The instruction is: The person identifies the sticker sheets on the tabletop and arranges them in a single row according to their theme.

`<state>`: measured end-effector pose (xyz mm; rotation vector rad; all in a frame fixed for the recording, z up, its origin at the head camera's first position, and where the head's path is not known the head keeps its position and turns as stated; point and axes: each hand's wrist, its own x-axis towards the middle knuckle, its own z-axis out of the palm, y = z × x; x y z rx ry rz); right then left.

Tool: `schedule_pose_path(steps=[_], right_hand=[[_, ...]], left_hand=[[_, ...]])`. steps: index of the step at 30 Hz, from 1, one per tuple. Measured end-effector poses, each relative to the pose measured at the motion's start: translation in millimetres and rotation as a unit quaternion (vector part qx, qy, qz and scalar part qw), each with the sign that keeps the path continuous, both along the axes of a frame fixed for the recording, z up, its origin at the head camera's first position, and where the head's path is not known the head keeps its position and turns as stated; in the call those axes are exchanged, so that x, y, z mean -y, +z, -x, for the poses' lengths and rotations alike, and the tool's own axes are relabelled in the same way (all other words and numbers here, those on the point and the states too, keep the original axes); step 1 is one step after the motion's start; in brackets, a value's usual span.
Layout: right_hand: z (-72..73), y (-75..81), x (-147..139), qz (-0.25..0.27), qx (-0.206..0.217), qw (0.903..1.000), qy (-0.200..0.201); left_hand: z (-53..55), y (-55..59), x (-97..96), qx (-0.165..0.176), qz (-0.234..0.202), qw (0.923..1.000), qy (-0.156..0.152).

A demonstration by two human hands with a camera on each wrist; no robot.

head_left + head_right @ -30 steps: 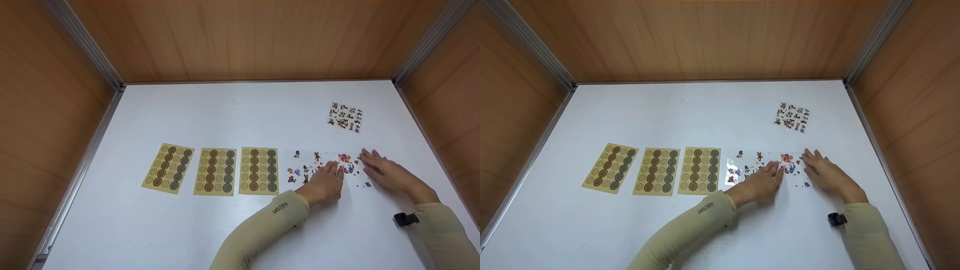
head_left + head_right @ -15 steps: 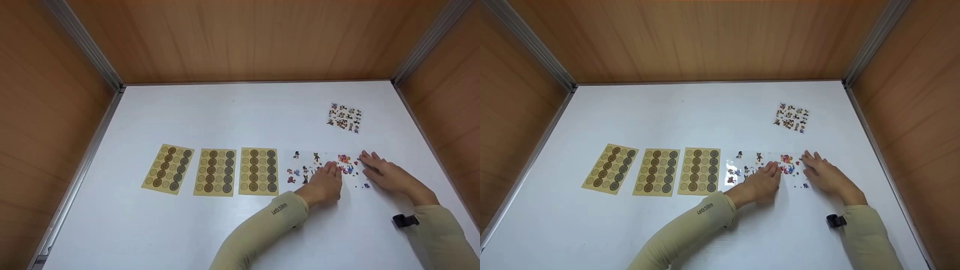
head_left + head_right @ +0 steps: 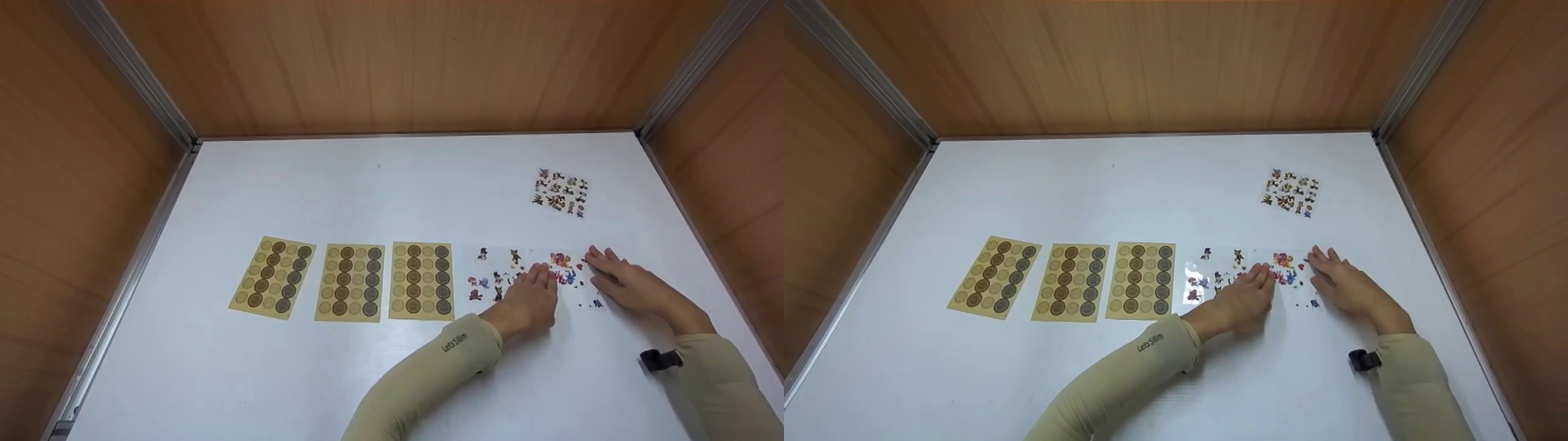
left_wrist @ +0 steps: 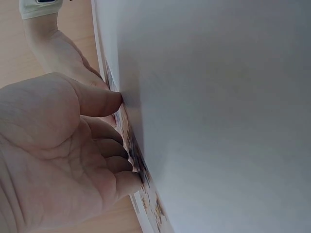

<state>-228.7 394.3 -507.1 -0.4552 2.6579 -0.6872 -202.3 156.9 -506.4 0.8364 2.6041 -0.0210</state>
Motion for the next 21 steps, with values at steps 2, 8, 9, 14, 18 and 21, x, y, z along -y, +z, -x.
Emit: schedule_pose_path(steps=[2, 8, 9, 14, 18, 21], right_hand=[[0.6, 0.5, 0.6, -0.007, 0.007, 0.9999, -0.005], [3.0, 6.0, 6.7, -0.029, 0.033, 0.9985, -0.033], [3.8, 7.0, 7.5, -0.032, 0.035, 0.9982, -0.036], [9.2, 13.0, 9.3, -0.027, 0.036, 0.9977, -0.051], [18.7, 18.1, 9.8, -0.011, 0.03, 0.9973, -0.067], [31.6, 20.3, 11.3, -0.008, 0.025, 0.9965, -0.08]], left_hand=[[-0.1, -0.1, 0.3, -0.002, -0.005, 1.0, 0.0], [-2.4, 2.4, 4.1, 0.01, -0.033, 0.9994, 0.001], [-2.9, 3.4, 4.8, 0.011, -0.034, 0.9993, -0.001], [0.6, 10.8, 9.2, 0.012, -0.046, 0.9989, -0.004], [10.4, 15.9, 13.9, 0.027, -0.064, 0.9975, 0.015], [21.1, 18.5, 18.7, 0.021, -0.078, 0.9963, 0.029]])
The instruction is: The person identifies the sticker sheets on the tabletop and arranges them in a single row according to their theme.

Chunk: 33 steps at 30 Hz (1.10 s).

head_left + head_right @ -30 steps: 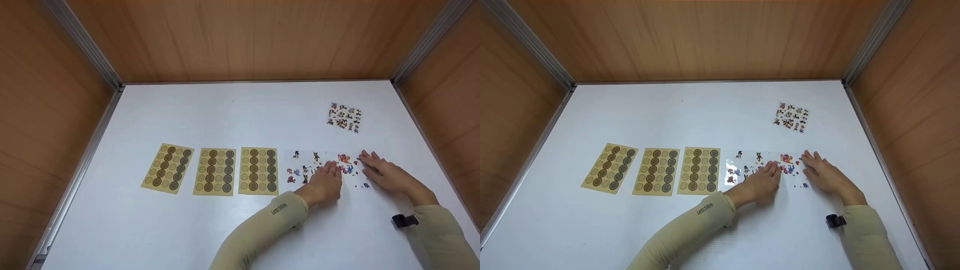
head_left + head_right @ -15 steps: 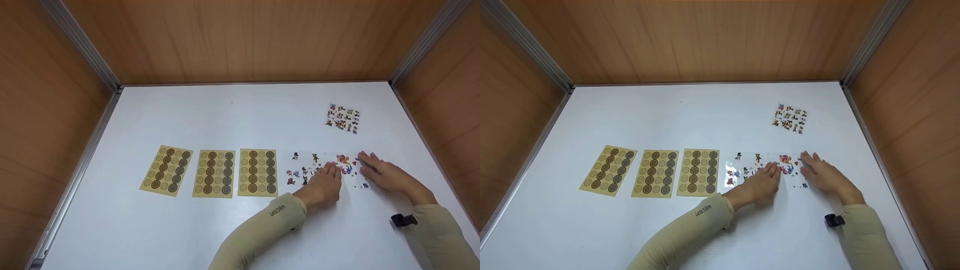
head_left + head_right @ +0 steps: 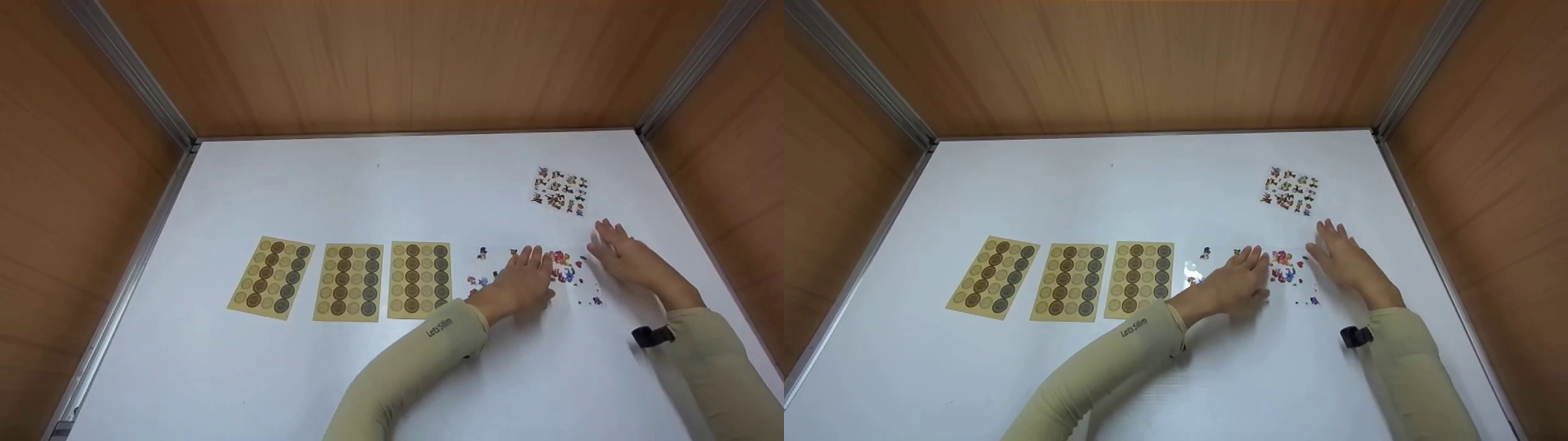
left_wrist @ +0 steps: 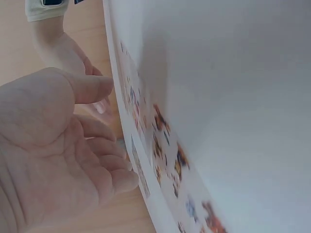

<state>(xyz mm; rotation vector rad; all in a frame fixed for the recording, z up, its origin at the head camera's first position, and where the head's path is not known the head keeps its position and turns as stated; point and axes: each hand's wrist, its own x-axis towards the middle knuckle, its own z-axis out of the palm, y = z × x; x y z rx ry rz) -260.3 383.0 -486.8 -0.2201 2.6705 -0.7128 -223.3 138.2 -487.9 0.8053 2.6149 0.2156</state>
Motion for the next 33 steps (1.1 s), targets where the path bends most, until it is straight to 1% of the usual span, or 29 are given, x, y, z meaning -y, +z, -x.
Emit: schedule_pose_path(steps=[2, 4, 9, 11, 13, 15, 18, 20, 23, 26, 28, 30, 33], right_hand=[[10.8, 2.5, 0.0, -0.001, 0.001, 0.9999, -0.014], [22.3, 5.0, 0.1, -0.002, 0.0, 0.9996, -0.027], [49.7, 11.4, 3.0, 0.007, -0.005, 0.9986, -0.053], [59.9, 11.6, 4.9, 0.005, -0.004, 0.9984, -0.056], [69.4, 9.2, 7.1, 0.001, 0.003, 0.9983, -0.058], [77.9, 4.0, 9.7, -0.005, 0.013, 0.9985, -0.054], [87.5, -7.0, 12.5, -0.008, 0.02, 0.9981, -0.057], [91.6, -14.3, 13.7, -0.004, 0.021, 0.9977, -0.064], [94.9, -23.3, 15.0, -0.004, 0.015, 0.9972, -0.074], [94.8, -27.2, 17.5, -0.002, 0.022, 0.9964, -0.082], [94.3, -28.1, 19.5, -0.007, 0.021, 0.9964, -0.081], [93.0, -27.9, 22.2, -0.015, 0.027, 0.9968, -0.074], [92.7, -27.9, 26.0, -0.034, 0.027, 0.9981, -0.043]], left_hand=[[9.6, 1.7, 1.9, -0.016, -0.007, 0.9998, 0.002], [20.3, 2.7, 3.4, -0.041, -0.014, 0.9991, 0.002], [51.1, 2.7, 6.4, -0.075, -0.062, 0.9952, 0.012], [63.7, 1.0, 8.5, -0.076, -0.082, 0.9934, 0.023], [75.8, -2.3, 11.4, -0.078, -0.089, 0.9924, 0.035], [86.6, -5.9, 14.7, -0.072, -0.081, 0.9931, 0.046], [99.5, -11.0, 18.1, -0.066, -0.052, 0.9951, 0.051], [106.0, -14.0, 18.7, -0.062, -0.034, 0.996, 0.054], [113.1, -18.0, 17.2, -0.054, -0.023, 0.9962, 0.064], [117.5, -21.6, 14.0, -0.039, -0.017, 0.9957, 0.083], [120.0, -23.6, 11.3, -0.035, -0.01, 0.9952, 0.091], [121.8, -25.6, 8.5, -0.037, -0.004, 0.9945, 0.097], [124.6, -28.8, 3.8, -0.043, 0.004, 0.9933, 0.107]])
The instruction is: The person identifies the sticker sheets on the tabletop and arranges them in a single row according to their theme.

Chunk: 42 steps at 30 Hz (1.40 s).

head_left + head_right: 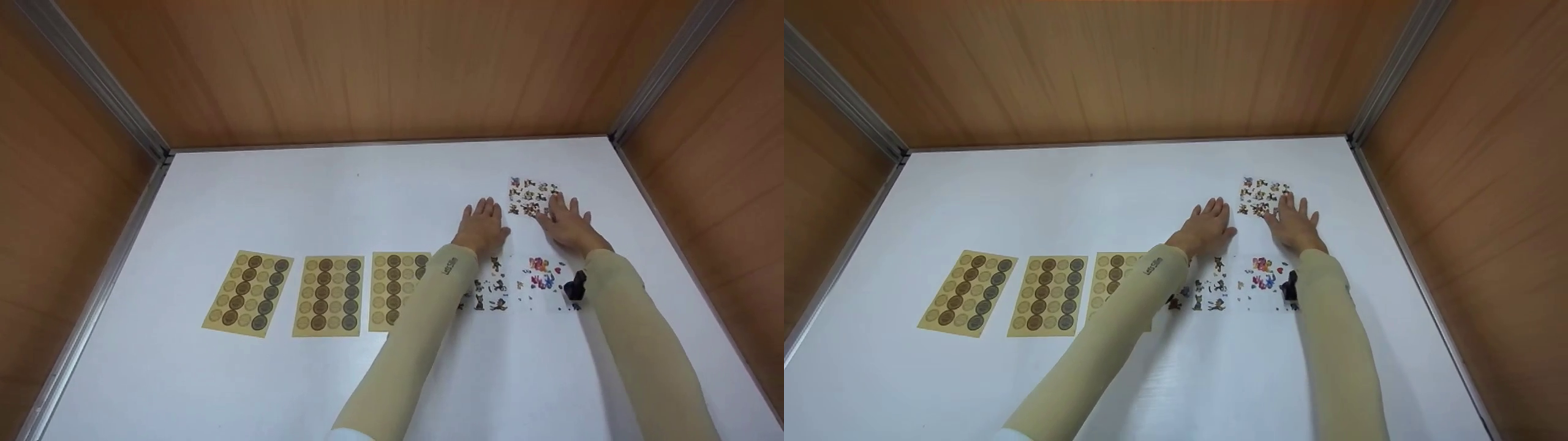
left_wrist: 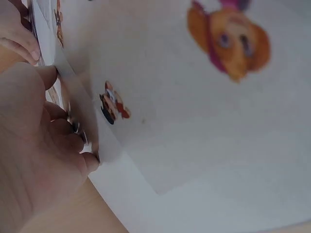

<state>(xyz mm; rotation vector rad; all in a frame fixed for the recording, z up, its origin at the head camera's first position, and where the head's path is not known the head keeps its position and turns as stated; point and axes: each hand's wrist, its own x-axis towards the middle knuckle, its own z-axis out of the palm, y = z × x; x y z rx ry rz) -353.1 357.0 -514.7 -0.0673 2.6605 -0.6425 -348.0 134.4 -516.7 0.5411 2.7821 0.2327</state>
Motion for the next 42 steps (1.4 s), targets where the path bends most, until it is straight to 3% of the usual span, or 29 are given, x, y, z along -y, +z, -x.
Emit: schedule_pose_path(steps=[14, 26, 34, 42], right_hand=[[3.9, 3.1, 12.1, -0.025, 0.007, 0.9962, 0.083], [1.0, 6.3, 11.6, -0.024, 0.005, 0.9949, 0.098], [0.0, 9.0, 15.6, -0.008, 0.028, 0.9947, 0.099], [0.5, 9.1, 13.2, -0.005, 0.008, 0.9945, 0.104]], left_hand=[[5.4, -1.2, 3.7, -0.017, -0.008, 0.9998, 0.011], [6.8, 3.2, 8.1, -0.015, -0.018, 0.9997, 0.006], [8.5, 3.2, 13.3, -0.019, 0.018, 0.9997, -0.002], [11.3, 3.9, 11.6, -0.025, 0.002, 0.9997, -0.002]])
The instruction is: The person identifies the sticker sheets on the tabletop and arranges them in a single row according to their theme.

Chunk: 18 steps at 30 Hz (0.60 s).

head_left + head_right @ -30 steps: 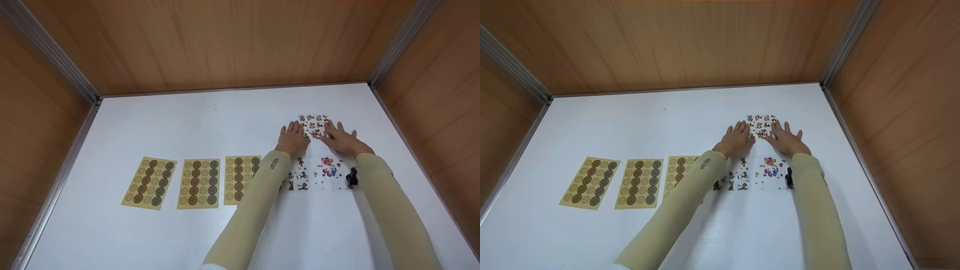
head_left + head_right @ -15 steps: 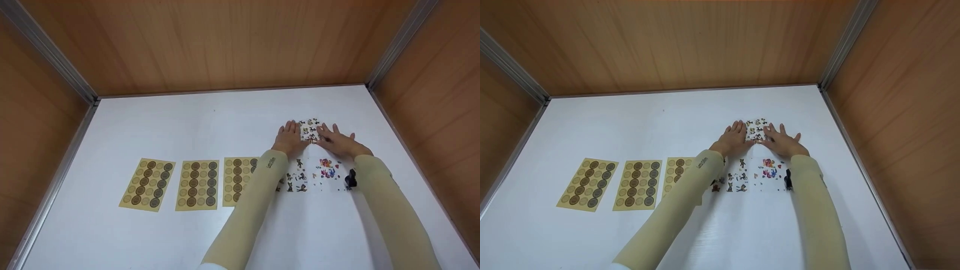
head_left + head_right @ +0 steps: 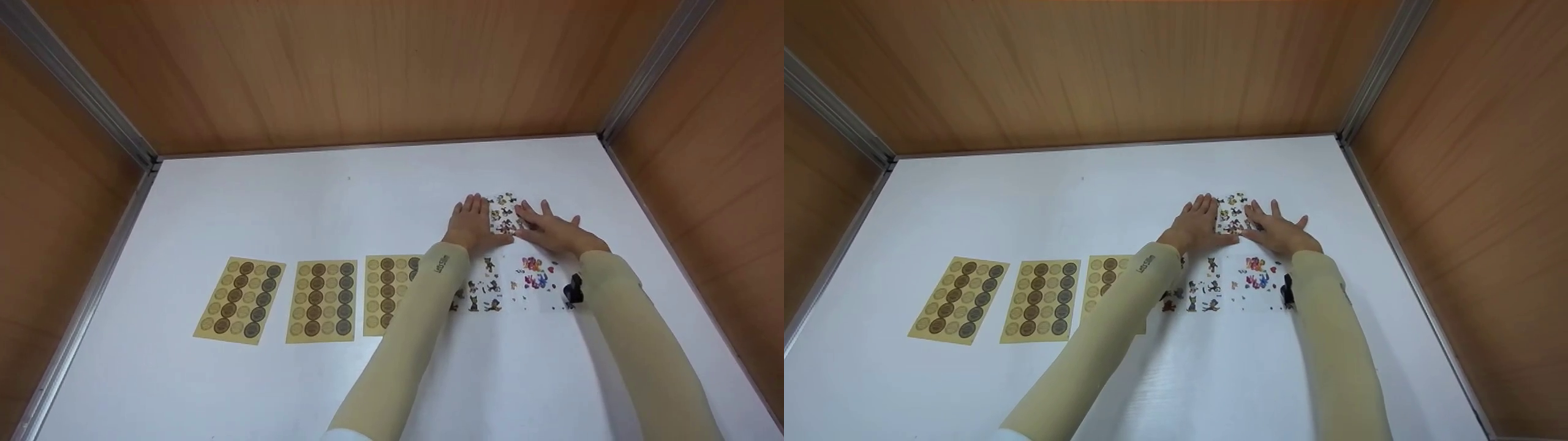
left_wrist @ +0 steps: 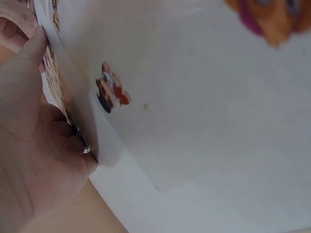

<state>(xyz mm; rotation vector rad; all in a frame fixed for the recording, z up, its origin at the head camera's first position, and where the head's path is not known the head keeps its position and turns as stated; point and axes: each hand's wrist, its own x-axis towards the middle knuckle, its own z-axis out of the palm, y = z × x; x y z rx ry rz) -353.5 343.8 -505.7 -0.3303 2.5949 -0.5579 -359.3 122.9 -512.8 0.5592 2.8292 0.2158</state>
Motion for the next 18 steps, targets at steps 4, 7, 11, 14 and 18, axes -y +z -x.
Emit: schedule_pose_path(steps=[4, 7, 11, 14, 18], right_hand=[[0.5, -0.9, -0.4, -0.006, -0.003, 1.0, 0.005], [1.2, -1.8, 0.8, -0.001, -0.004, 1.0, 0.006], [0.8, -3.1, 1.6, 0.009, -0.006, 0.9999, 0.007], [1.0, -3.6, 1.0, 0.011, -0.011, 0.9999, 0.007], [1.8, -3.2, 0.4, 0.009, -0.017, 0.9998, 0.001]], left_hand=[[1.6, -1.2, -0.8, 0.0, -0.004, 1.0, -0.001], [2.0, -1.4, -0.4, 0.003, -0.006, 1.0, 0.004], [2.5, -1.5, 0.9, 0.011, -0.014, 0.9998, 0.006], [3.8, -0.7, 2.0, 0.015, -0.026, 0.9995, 0.005], [5.8, 1.2, 3.6, 0.014, -0.044, 0.9989, 0.005]])
